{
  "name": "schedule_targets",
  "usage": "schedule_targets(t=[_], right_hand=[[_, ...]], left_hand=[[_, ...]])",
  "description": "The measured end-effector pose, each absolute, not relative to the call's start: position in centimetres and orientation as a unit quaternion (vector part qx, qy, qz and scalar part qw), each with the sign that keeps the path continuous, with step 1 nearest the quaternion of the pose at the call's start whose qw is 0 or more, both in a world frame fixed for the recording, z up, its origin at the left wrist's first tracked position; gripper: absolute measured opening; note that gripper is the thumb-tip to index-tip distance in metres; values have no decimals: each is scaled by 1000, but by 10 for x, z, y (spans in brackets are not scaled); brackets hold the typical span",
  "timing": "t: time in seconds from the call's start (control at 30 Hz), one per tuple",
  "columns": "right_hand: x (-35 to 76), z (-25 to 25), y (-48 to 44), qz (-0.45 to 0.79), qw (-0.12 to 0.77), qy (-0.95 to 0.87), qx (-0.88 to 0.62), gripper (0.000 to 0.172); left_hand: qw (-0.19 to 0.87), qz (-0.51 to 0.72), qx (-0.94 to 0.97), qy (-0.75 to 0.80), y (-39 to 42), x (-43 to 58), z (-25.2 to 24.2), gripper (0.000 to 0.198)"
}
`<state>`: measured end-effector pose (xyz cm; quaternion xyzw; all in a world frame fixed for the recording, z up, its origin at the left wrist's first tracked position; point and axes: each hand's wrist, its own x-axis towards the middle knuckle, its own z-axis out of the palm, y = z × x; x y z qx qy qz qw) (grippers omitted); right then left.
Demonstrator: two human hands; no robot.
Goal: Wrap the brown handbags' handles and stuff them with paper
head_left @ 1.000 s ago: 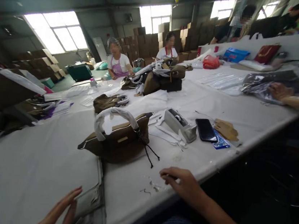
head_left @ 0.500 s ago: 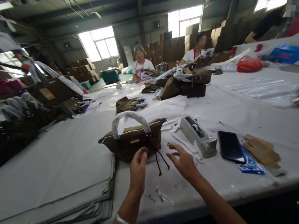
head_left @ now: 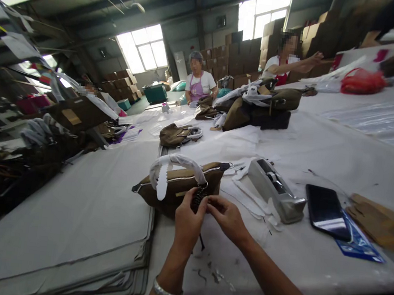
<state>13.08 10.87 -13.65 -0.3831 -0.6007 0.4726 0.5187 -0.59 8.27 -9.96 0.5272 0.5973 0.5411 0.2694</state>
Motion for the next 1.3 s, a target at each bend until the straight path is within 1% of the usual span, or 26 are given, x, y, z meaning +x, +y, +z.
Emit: schedule_targets(t=[0.1, 0.17, 0.23, 0.27, 0.3, 0.33, 0.47, 0.53, 0.6, 0.7, 0.8, 0.9, 0.97, 1.1, 1.23, 1.3], right_hand=[[140, -140, 116, 422, 554, -567, -439, 38], [143, -144, 128, 385, 575, -544, -475, 51], [140, -147, 143, 372, 569, -549, -485, 70], [138, -147, 152, 374, 560, -560, -484, 77], [134, -147, 160, 377, 548, -572, -479, 78], [131, -146, 168, 380, 537, -585, -474, 74], [118, -135, 183, 363, 508, -612, -484, 47], [115, -126, 178, 346, 507, -613, -497, 39], [115, -115, 164, 338, 513, -617, -492, 37], [121, -100, 135, 347, 523, -628, -460, 39], [132, -95, 112, 368, 508, -646, -434, 41], [147, -102, 101, 381, 460, -673, -436, 40], [161, -109, 95, 371, 433, -686, -452, 40], [204, -115, 70, 304, 434, -678, -510, 43], [247, -129, 37, 209, 421, -672, -572, 26], [259, -143, 26, 180, 398, -685, -582, 25]], left_hand=[[329, 551, 510, 572, 83, -7, -109, 40], [369, 556, 496, 555, 83, -9, -115, 43], [392, 557, 488, 545, 83, -13, -119, 45], [398, 557, 488, 542, 83, -15, -120, 46], [400, 557, 488, 540, 85, -18, -121, 46], [400, 557, 490, 538, 86, -21, -122, 46], [393, 556, 503, 533, 93, -32, -120, 47], [391, 555, 510, 528, 88, -35, -111, 46], [394, 556, 515, 520, 75, -35, -96, 45], [395, 547, 530, 514, 41, -29, -69, 43], [409, 523, 544, 513, 8, -18, -55, 41], [447, 508, 544, 496, -8, -7, -65, 47], [440, 502, 561, 488, -10, -3, -78, 51], [441, 478, 582, 489, -9, -6, -93, 52], [451, 466, 576, 498, -9, -10, -98, 57], [437, 472, 577, 503, -9, -8, -102, 57]])
